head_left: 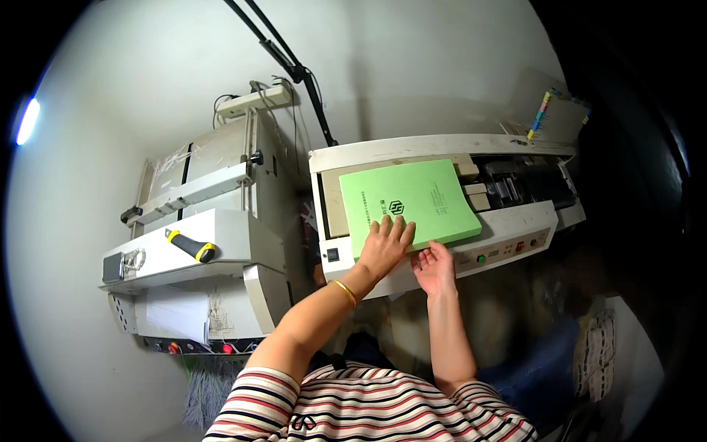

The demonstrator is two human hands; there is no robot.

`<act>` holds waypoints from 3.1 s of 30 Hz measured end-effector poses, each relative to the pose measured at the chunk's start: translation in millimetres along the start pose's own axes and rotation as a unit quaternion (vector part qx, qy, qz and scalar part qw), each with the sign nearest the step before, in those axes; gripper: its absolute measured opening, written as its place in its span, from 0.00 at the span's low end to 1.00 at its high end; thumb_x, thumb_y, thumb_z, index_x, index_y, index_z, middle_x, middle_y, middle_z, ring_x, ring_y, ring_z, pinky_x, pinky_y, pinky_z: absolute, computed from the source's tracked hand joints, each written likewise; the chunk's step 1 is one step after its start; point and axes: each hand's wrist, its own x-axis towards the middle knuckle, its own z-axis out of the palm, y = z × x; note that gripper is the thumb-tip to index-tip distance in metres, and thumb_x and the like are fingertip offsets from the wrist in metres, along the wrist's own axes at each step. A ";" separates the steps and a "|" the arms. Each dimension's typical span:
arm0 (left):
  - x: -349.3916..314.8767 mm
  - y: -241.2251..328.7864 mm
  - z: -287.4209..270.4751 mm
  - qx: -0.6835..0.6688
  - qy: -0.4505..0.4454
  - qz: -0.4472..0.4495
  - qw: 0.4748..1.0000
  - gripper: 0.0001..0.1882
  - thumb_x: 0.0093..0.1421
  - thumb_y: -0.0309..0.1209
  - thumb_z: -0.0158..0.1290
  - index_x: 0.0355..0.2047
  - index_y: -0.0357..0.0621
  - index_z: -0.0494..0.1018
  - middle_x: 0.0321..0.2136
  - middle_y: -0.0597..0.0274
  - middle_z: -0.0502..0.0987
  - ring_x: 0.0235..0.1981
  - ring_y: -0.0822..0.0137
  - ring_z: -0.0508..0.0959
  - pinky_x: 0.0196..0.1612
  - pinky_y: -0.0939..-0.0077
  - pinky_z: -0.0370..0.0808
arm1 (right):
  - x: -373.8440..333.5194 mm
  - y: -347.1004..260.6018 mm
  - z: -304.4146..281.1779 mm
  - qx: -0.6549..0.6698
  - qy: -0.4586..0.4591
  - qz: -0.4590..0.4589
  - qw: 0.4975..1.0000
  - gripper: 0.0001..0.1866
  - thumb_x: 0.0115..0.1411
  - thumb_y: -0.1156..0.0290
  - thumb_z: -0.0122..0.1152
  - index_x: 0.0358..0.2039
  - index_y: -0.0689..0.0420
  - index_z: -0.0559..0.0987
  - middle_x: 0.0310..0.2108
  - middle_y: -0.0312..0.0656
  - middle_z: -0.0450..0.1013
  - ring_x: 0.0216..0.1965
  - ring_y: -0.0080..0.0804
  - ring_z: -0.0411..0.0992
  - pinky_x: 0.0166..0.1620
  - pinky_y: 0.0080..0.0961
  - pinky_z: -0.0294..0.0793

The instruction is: The person loads stacks of white paper with green covers into a paper cutter, aligns them, and operates the machine to trim the edges. They repeatedly remove the trimmed stacks, place them aside, and reload new stacks for further cutting.

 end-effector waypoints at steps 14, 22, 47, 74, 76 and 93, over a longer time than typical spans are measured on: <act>8.8 -93.0 -285.9 -0.447 -0.191 -0.203 0.850 0.20 0.51 0.42 0.59 0.36 0.36 0.79 0.32 0.46 0.80 0.37 0.51 0.81 0.42 0.62 0.76 | -12.8 18.9 -25.6 0.165 -0.587 0.126 0.782 0.24 0.69 0.59 0.45 0.60 0.58 0.66 0.60 0.46 0.64 0.63 0.41 0.58 0.66 0.46 0.51; -184.9 -146.4 -314.7 -0.628 -0.076 -0.405 0.661 0.23 0.60 0.44 0.57 0.43 0.33 0.76 0.32 0.64 0.79 0.34 0.75 0.76 0.37 0.78 0.73 | -116.3 59.7 21.2 -0.252 -0.445 -0.043 0.858 0.29 0.60 0.64 0.59 0.60 0.62 0.66 0.54 0.45 0.70 0.52 0.40 0.71 0.54 0.38 0.72; -556.6 -282.8 -162.9 0.094 0.130 -0.182 0.970 0.25 0.64 0.46 0.43 0.57 0.48 0.68 0.60 0.48 0.65 0.61 0.51 0.66 0.63 0.54 0.59 | -313.9 418.5 84.6 -0.172 -0.243 0.255 0.920 0.22 0.63 0.71 0.57 0.57 0.59 0.66 0.54 0.48 0.68 0.55 0.44 0.70 0.54 0.52 0.73; -503.1 -292.6 -154.5 -0.068 0.023 -0.282 0.957 0.11 0.49 0.28 0.54 0.34 0.41 0.78 0.45 0.49 0.71 0.49 0.47 0.68 0.59 0.50 0.62 | -156.7 543.0 221.7 -0.090 -0.185 0.194 0.959 0.14 0.67 0.75 0.50 0.51 0.67 0.66 0.51 0.54 0.67 0.55 0.49 0.68 0.60 0.45 0.72; -500.1 -302.6 -148.2 -0.073 0.028 -0.261 0.962 0.12 0.50 0.28 0.54 0.36 0.40 0.78 0.46 0.49 0.71 0.51 0.47 0.68 0.61 0.49 0.61 | -141.5 549.6 222.6 -0.081 -0.183 0.200 0.959 0.13 0.67 0.76 0.49 0.50 0.68 0.67 0.50 0.54 0.68 0.53 0.48 0.69 0.59 0.43 0.73; -495.4 -336.4 -138.2 -0.158 -0.019 -0.269 0.950 0.20 0.51 0.22 0.52 0.47 0.39 0.74 0.56 0.43 0.63 0.59 0.43 0.60 0.61 0.51 0.61 | -168.3 537.8 227.7 -0.082 -0.234 0.163 0.955 0.23 0.61 0.86 0.46 0.58 0.70 0.61 0.57 0.52 0.64 0.60 0.43 0.65 0.64 0.37 0.64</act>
